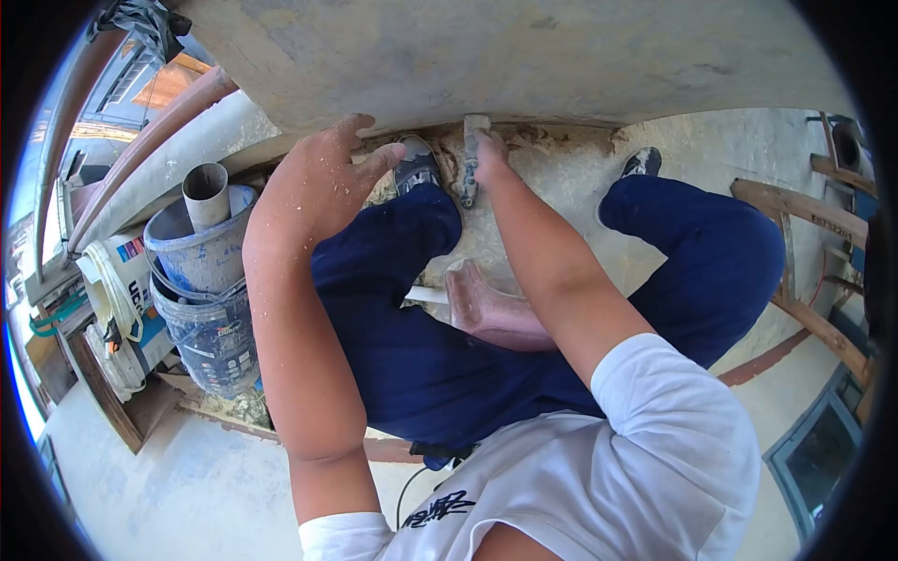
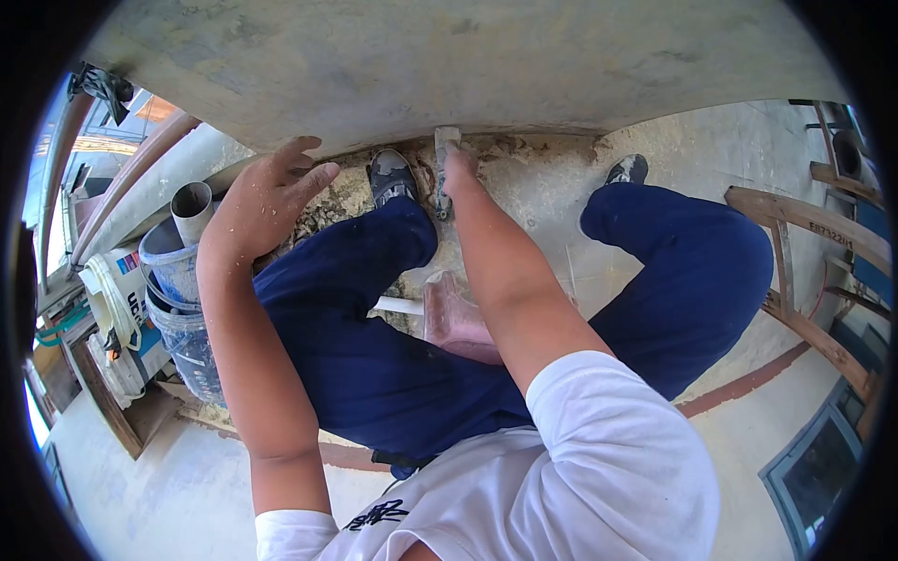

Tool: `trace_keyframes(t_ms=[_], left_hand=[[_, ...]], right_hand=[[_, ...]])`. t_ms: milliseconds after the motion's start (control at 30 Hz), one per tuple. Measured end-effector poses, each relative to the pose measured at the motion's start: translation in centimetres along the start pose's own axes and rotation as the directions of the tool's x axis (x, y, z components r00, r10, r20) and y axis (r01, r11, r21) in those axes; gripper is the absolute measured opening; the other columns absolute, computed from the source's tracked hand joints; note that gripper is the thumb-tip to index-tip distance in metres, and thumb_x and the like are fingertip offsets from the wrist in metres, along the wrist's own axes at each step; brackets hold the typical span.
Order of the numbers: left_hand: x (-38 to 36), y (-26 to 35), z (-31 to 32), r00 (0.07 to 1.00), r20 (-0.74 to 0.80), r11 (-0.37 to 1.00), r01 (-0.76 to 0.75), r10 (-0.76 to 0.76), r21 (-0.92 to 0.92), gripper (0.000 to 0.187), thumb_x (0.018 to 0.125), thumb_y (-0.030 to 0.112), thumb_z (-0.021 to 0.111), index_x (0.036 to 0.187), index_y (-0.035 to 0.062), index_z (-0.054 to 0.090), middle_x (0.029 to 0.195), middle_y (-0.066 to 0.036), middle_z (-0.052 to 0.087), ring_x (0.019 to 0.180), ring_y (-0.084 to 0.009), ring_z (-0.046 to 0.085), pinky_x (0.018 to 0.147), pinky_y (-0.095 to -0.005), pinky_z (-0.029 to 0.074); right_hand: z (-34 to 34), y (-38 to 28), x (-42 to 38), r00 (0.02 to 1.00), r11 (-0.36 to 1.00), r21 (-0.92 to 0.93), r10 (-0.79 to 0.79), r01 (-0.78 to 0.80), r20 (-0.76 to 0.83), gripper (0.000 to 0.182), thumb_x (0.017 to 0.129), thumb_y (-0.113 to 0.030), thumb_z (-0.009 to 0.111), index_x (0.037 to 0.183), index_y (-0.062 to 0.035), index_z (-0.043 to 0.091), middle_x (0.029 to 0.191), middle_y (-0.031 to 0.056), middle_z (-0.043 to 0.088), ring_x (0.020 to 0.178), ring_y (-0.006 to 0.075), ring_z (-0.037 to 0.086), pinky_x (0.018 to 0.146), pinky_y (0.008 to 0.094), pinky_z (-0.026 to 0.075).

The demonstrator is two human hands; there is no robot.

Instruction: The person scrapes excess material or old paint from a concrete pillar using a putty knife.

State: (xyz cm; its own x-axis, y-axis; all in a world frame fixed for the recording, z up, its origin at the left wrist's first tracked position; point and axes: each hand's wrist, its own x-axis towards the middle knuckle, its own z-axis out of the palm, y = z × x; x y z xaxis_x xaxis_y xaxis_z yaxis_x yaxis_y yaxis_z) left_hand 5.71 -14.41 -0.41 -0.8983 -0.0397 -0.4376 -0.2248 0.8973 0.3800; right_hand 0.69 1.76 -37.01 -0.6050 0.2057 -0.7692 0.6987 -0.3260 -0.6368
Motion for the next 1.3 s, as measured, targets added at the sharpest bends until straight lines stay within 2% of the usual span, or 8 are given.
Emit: trace_keyframes(t_ms=[67, 267, 433, 533, 667, 1033, 1267, 1300], left_hand=[[0.3, 0.3, 0.2, 0.999, -0.014, 1.0, -0.03, 0.03, 0.007, 0.053, 0.088, 0.041, 0.057, 0.119, -0.002, 0.055, 0.103, -0.025, 0.063, 0.102, -0.0376, 0.06, 0.088, -0.041, 0.046], [0.9, 0.6, 0.4, 0.998, -0.036, 0.998, -0.047, 0.048, 0.033, 0.055, 0.088, 0.042, 0.056, 0.117, -0.004, 0.056, 0.099, -0.027, 0.063, 0.103, -0.04, 0.058, 0.09, -0.0442, 0.045], [1.3, 0.7, 0.1, 1.0, 0.004, 0.998, -0.006, 0.006, 0.057, 0.056, 0.088, 0.045, 0.057, 0.121, 0.001, 0.054, 0.108, -0.026, 0.062, 0.105, -0.0392, 0.059, 0.089, -0.0415, 0.045], [1.3, 0.8, 0.3, 1.0, 0.004, 0.997, -0.008, 0.008, 0.071, 0.056, 0.088, 0.047, 0.056, 0.122, 0.0021, 0.054, 0.11, -0.026, 0.061, 0.106, -0.0388, 0.059, 0.09, -0.0418, 0.045], [1.7, 1.3, 0.3, 1.0, -0.03, 0.998, -0.007, 0.009, 0.064, 0.056, 0.087, 0.044, 0.055, 0.118, -0.0021, 0.057, 0.1, -0.027, 0.064, 0.102, -0.0393, 0.059, 0.09, -0.0441, 0.045], [2.0, 1.4, 0.3, 1.0, -0.026, 0.996, 0.002, 0.001, 0.087, 0.056, 0.087, 0.046, 0.054, 0.12, -0.0001, 0.057, 0.11, -0.026, 0.061, 0.107, -0.0382, 0.057, 0.093, -0.0434, 0.045], [1.8, 0.8, 0.1, 0.998, -0.055, 0.997, -0.006, 0.01, 0.078, 0.057, 0.087, 0.047, 0.054, 0.12, 0.0, 0.057, 0.108, -0.026, 0.062, 0.107, -0.0383, 0.058, 0.093, -0.0431, 0.045], [1.9, 0.9, 0.1, 0.998, -0.055, 0.997, -0.009, 0.013, 0.08, 0.057, 0.087, 0.047, 0.054, 0.12, 0.0001, 0.057, 0.108, -0.026, 0.062, 0.107, -0.0382, 0.058, 0.092, -0.0433, 0.045]], right_hand=[[0.2, -0.5, -0.2, 0.998, 1.0, -0.005, 0.022, -0.022, -0.058, 0.037, 0.085, -0.026, 0.061, 0.113, -0.0016, 0.056, 0.109, 0.017, 0.059, 0.095, 0.0313, 0.057, 0.082, 0.0423, 0.046], [0.1, -1.7, -0.5, 1.0, 1.0, -0.002, -0.02, 0.02, -0.01, 0.022, 0.087, -0.014, 0.058, 0.107, -0.0053, 0.057, 0.101, 0.0099, 0.061, 0.087, 0.0223, 0.058, 0.074, 0.0394, 0.046], [0.1, -1.2, -0.6, 0.976, 0.976, 0.116, -0.197, 0.186, 0.093, 0.018, 0.086, -0.011, 0.058, 0.103, -0.0058, 0.058, 0.096, 0.007, 0.061, 0.085, 0.0195, 0.059, 0.076, 0.0348, 0.045], [-0.2, -1.8, -1.6, 0.985, 0.983, 0.148, -0.127, 0.109, 0.117, 0.018, 0.086, -0.012, 0.06, 0.103, -0.0053, 0.059, 0.094, 0.0065, 0.062, 0.084, 0.0184, 0.058, 0.075, 0.0331, 0.045], [0.3, -1.7, -0.9, 0.97, 0.971, 0.079, -0.232, 0.226, 0.075, 0.017, 0.086, -0.012, 0.061, 0.102, -0.0054, 0.06, 0.094, 0.006, 0.062, 0.083, 0.0181, 0.058, 0.075, 0.0325, 0.045], [0.8, -5.2, -6.1, 0.956, 0.925, 0.317, -0.261, 0.209, 0.131, 0.015, 0.088, -0.01, 0.059, 0.101, -0.0043, 0.062, 0.093, 0.0049, 0.063, 0.082, 0.0162, 0.059, 0.073, 0.0297, 0.045], [-0.9, -5.6, -7.4, 0.925, 0.901, 0.297, -0.363, 0.316, 0.115, 0.014, 0.088, -0.014, 0.059, 0.096, -0.002, 0.062, 0.089, 0.006, 0.061, 0.081, 0.0155, 0.056, 0.073, 0.0297, 0.043], [-1.7, -3.2, -5.4, 0.928, 0.931, 0.13, -0.356, 0.341, 0.114, 0.015, 0.088, -0.013, 0.059, 0.098, -0.0026, 0.062, 0.09, 0.0052, 0.062, 0.082, 0.0157, 0.056, 0.074, 0.0299, 0.043]])
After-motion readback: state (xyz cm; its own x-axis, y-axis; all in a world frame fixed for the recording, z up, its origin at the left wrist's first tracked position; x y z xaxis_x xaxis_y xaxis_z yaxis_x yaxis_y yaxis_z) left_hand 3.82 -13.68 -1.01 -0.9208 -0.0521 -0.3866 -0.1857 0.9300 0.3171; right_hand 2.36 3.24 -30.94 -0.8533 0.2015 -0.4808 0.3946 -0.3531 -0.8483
